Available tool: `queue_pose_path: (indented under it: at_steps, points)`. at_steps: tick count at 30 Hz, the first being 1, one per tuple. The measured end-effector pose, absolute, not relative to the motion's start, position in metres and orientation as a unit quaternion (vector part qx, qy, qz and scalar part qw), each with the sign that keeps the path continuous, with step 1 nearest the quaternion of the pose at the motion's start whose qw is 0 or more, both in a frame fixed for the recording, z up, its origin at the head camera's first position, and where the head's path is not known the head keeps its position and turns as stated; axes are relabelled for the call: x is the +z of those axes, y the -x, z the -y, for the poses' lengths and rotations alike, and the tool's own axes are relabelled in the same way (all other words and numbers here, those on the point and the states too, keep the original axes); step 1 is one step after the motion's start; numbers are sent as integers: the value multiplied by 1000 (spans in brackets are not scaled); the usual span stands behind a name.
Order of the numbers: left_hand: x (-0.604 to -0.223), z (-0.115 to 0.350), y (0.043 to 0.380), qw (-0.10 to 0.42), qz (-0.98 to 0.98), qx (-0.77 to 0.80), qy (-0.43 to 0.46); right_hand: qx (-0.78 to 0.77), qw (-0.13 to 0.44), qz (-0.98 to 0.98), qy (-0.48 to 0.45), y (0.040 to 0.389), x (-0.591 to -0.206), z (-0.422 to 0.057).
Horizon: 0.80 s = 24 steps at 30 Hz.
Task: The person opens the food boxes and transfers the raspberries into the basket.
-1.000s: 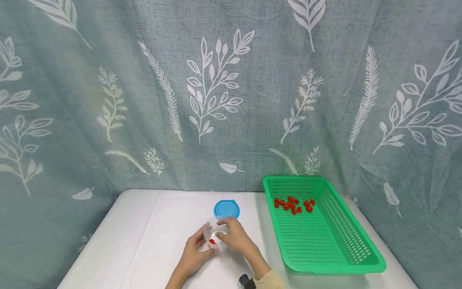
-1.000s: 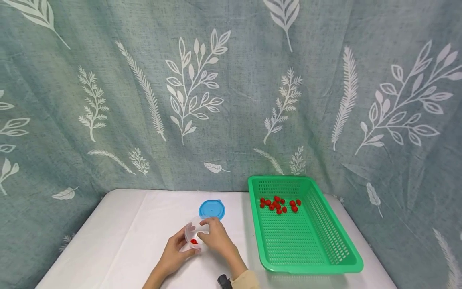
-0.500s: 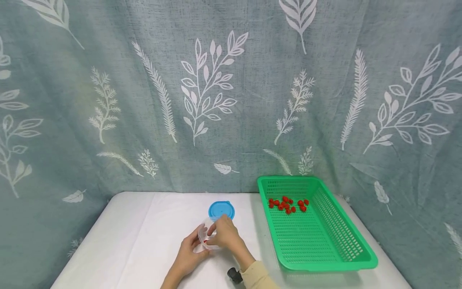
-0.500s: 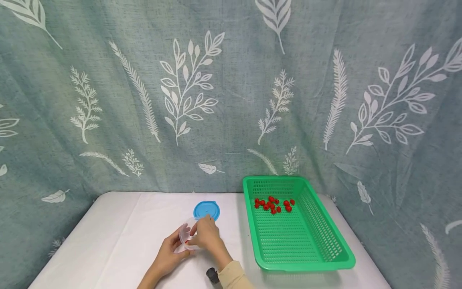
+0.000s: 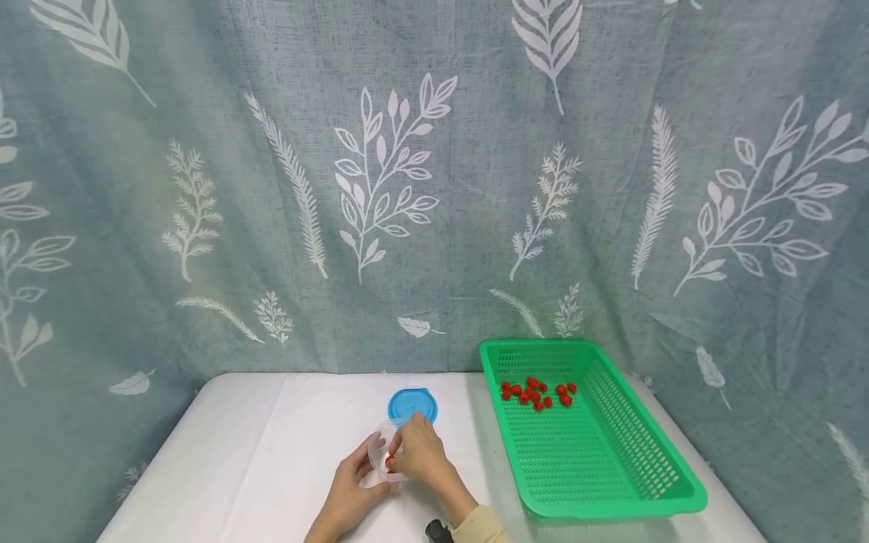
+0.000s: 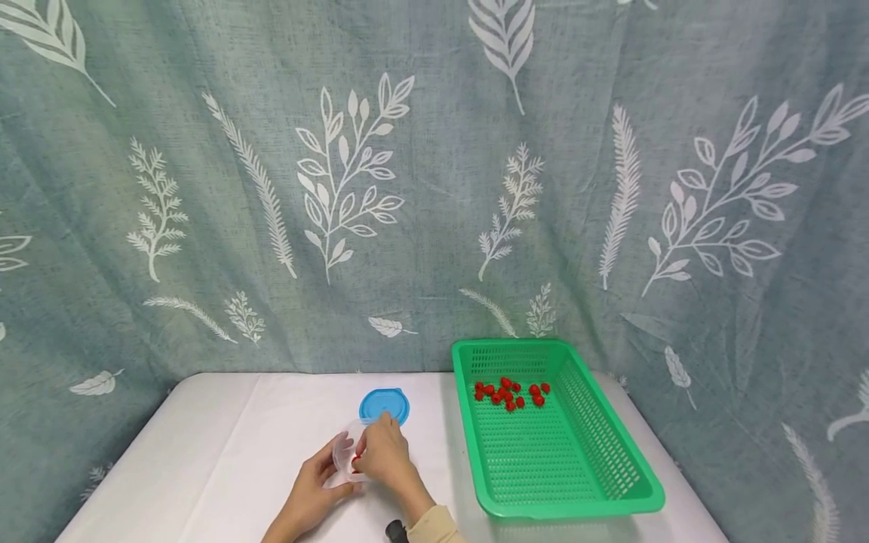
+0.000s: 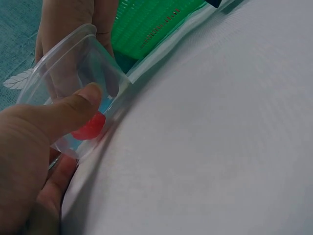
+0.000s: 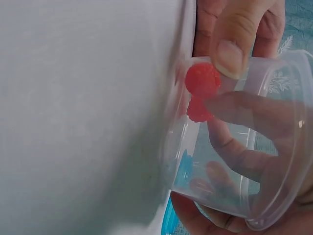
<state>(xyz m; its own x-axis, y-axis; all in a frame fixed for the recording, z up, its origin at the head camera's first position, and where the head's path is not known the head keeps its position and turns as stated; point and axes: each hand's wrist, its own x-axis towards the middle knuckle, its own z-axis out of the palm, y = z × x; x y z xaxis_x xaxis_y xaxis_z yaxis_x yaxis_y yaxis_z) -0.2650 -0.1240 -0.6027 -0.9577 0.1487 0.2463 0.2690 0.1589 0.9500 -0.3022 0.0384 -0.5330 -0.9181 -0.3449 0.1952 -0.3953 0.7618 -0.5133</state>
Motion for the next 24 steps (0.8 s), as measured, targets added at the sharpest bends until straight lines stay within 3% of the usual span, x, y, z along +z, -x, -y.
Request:
queue_pose_path:
  at_steps: [24]
  points:
    - [-600,122,267,52,754,-644,119,241,38,953,-177,306,-534,-33]
